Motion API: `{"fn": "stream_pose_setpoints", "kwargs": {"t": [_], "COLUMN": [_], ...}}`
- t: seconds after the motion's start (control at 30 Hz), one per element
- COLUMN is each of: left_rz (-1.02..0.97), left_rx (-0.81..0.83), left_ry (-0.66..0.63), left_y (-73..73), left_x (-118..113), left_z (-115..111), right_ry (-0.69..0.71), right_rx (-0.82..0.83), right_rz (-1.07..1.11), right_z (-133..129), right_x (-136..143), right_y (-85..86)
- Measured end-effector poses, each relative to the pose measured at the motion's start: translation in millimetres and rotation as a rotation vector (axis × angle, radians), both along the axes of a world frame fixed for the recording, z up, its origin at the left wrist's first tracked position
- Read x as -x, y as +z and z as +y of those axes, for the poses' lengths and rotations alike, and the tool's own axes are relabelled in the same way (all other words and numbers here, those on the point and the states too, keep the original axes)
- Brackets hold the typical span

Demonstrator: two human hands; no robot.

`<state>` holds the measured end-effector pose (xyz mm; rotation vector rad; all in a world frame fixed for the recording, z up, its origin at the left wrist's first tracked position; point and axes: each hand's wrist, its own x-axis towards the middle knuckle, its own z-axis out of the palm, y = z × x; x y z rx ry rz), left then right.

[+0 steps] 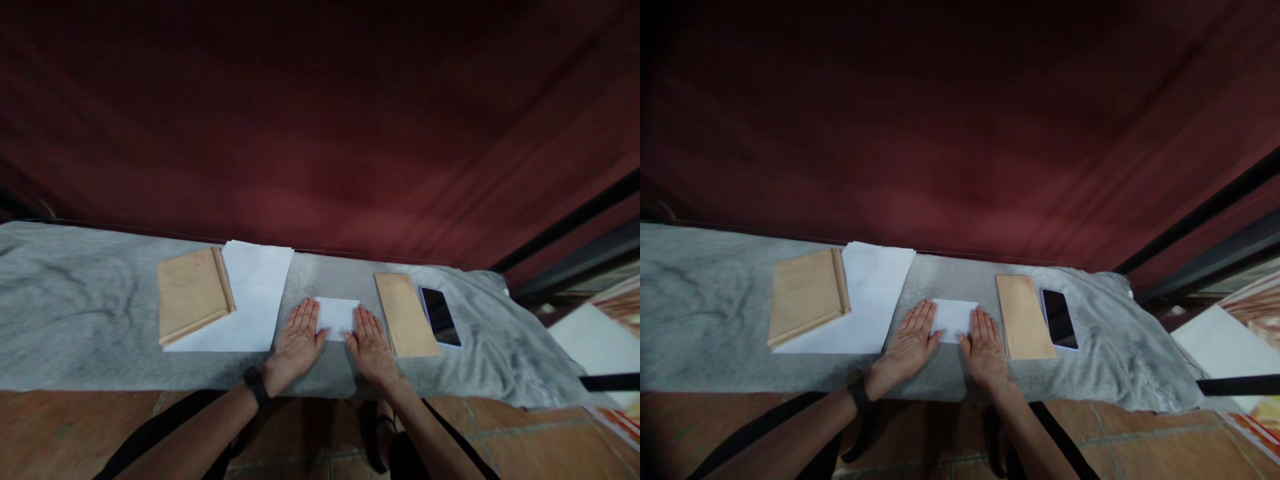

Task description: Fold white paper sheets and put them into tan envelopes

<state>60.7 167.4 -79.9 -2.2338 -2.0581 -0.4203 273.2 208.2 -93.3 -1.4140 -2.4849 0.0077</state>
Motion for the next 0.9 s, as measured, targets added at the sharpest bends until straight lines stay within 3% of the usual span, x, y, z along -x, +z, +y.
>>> {"fn": "stream_pose_setpoints", "kwargs": {"t": [0.27, 0.43, 0.6, 0.9], "left_rz": [-0.007, -0.062, -0.102, -0.163], "left_rx": [0.021, 0.028, 0.035, 0.158], "left_ry": [0.037, -0.035, 0.016, 0.032], "left_y": [2.3, 11.0, 20.4, 34.9], "left_x": [11, 17, 17, 21], "left_z": [10, 33, 52, 65], "right_ry": [-0.036, -0.045, -0.045, -0.036], "right_rx": [-0.006, -0.012, 0.016, 0.071], "right_rz": [0.007, 0.016, 0.030, 0.046], "right_z": [-1, -2, 0, 7], "right_x": [1, 4, 4, 2], "right_y": [-1.4, 2.0, 6.2, 8.9]}}
